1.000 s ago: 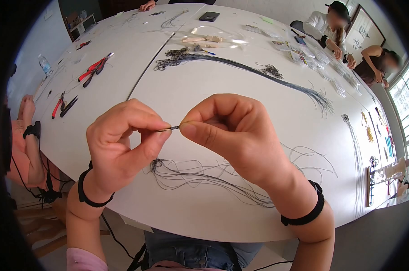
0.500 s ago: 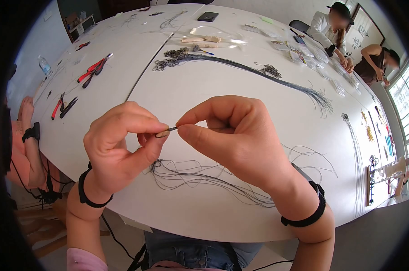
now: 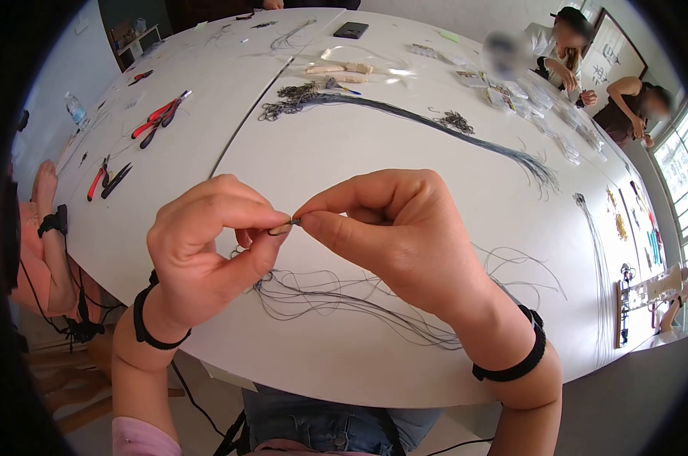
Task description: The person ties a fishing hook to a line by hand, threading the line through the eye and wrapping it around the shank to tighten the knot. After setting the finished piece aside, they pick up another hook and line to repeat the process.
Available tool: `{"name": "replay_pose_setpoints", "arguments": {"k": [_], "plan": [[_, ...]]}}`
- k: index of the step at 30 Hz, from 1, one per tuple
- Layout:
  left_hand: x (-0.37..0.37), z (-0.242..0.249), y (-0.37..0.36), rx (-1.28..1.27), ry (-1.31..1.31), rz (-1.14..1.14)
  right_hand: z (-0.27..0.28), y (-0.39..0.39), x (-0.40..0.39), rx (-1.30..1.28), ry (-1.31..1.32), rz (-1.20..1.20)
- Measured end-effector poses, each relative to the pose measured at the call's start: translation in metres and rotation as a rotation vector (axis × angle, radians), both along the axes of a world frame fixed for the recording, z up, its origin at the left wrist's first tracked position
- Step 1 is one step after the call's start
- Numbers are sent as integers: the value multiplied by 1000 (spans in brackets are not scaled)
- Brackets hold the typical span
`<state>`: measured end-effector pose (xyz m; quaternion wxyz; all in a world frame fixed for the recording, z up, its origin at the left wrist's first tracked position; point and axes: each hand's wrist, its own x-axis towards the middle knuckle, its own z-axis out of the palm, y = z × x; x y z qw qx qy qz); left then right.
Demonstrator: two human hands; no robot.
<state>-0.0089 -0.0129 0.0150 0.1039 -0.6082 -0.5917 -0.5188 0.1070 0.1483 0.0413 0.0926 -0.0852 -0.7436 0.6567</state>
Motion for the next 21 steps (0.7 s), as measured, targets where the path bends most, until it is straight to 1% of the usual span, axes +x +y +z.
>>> {"name": "replay_pose_setpoints", "arguments": {"k": [7,15,16,18,19,21], "plan": [[0,-1,1,1,-21,-3,2,0,0,-41,-19,5],[0,0,2,-22,-45,6,-7,3,-2,40,26,-14],[0,0,4,-3,-34,-9,-4,3,-2,58,36,-28],[0,-1,5,-12,-70,-1,1,4,0,203,17,-28],[2,1,5,-34,-97,-3,8,4,2,208,-32,-14],[1,-1,6,-13,-86,-6,7,10,3,239,7,7]]}}
